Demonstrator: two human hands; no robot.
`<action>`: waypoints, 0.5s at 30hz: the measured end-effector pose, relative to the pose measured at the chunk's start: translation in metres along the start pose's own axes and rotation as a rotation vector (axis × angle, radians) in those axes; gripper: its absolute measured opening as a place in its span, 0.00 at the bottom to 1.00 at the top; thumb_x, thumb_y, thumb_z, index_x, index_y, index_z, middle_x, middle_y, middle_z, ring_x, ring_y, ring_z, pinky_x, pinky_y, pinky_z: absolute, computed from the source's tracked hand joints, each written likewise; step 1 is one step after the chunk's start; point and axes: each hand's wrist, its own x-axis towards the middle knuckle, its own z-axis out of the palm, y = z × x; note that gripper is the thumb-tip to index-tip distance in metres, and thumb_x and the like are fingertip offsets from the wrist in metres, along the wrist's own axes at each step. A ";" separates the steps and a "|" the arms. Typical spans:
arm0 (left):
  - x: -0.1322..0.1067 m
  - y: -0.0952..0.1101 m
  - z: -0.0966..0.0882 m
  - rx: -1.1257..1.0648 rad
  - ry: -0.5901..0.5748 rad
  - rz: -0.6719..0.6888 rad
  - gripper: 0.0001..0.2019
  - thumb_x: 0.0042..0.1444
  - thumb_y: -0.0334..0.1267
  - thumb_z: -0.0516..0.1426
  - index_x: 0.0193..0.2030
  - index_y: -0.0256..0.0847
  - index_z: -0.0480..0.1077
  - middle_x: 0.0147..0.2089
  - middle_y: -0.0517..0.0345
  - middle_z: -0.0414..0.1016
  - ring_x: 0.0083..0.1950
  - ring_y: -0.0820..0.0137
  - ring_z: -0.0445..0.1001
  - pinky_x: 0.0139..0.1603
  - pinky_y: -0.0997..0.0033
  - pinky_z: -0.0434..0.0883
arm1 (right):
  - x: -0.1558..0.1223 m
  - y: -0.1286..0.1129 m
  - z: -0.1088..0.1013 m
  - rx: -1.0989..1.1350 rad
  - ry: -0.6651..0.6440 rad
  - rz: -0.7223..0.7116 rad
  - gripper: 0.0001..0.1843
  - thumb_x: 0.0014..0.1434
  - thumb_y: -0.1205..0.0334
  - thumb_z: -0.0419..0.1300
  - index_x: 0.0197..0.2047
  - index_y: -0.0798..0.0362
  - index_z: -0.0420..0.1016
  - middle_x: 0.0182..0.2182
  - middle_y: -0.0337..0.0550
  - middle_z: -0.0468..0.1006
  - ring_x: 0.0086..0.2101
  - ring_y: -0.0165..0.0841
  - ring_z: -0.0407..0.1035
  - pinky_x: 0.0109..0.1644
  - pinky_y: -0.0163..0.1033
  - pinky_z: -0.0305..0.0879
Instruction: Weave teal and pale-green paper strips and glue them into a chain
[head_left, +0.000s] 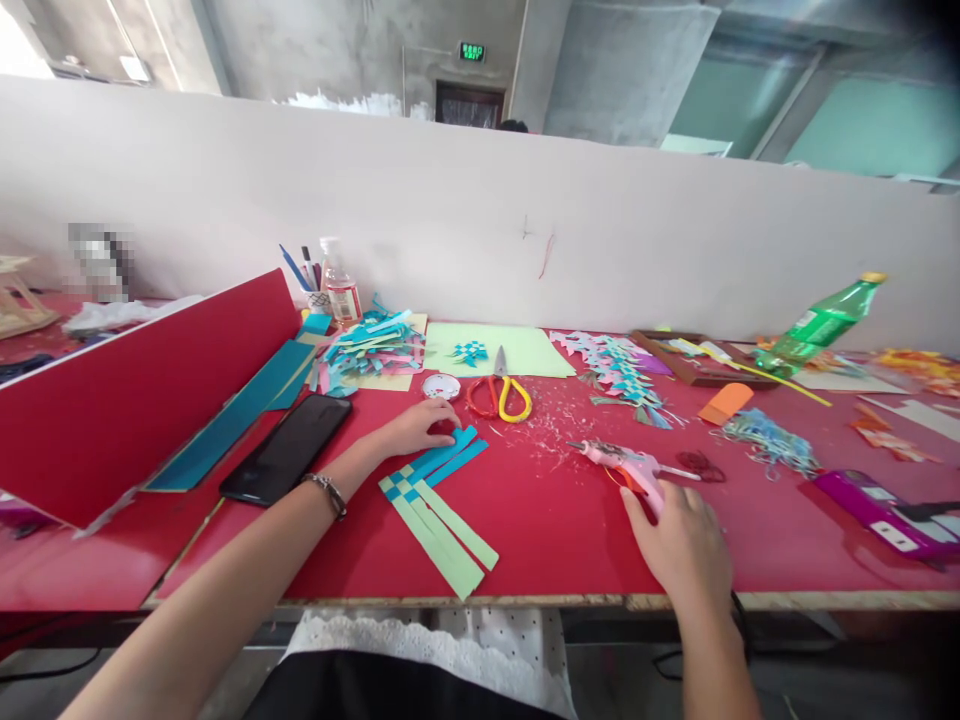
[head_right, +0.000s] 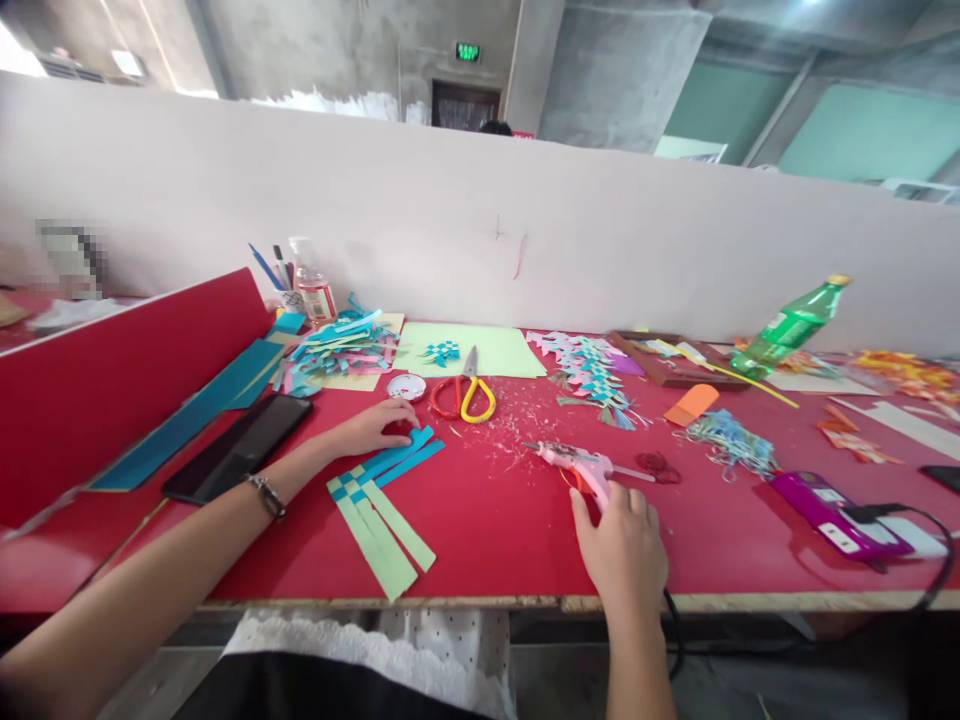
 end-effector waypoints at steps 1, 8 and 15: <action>-0.001 0.001 0.001 -0.063 0.018 -0.044 0.13 0.49 0.43 0.54 0.37 0.37 0.68 0.37 0.54 0.67 0.38 0.70 0.65 0.40 0.71 0.64 | 0.000 0.000 0.000 -0.001 -0.003 -0.001 0.23 0.54 0.49 0.45 0.42 0.59 0.65 0.33 0.51 0.69 0.35 0.41 0.64 0.34 0.40 0.59; -0.002 -0.001 0.005 -0.422 0.100 -0.201 0.16 0.46 0.46 0.56 0.37 0.35 0.64 0.29 0.60 0.67 0.30 0.75 0.67 0.31 0.76 0.65 | 0.000 0.000 0.000 -0.019 -0.010 0.000 0.23 0.54 0.49 0.45 0.42 0.59 0.65 0.34 0.51 0.69 0.36 0.41 0.63 0.35 0.40 0.59; -0.003 0.006 0.003 -0.411 0.170 -0.282 0.17 0.47 0.47 0.54 0.34 0.33 0.68 0.30 0.55 0.71 0.30 0.71 0.69 0.29 0.74 0.65 | 0.000 0.001 0.001 -0.010 0.000 -0.005 0.23 0.54 0.50 0.45 0.43 0.59 0.65 0.34 0.52 0.69 0.35 0.41 0.63 0.34 0.41 0.59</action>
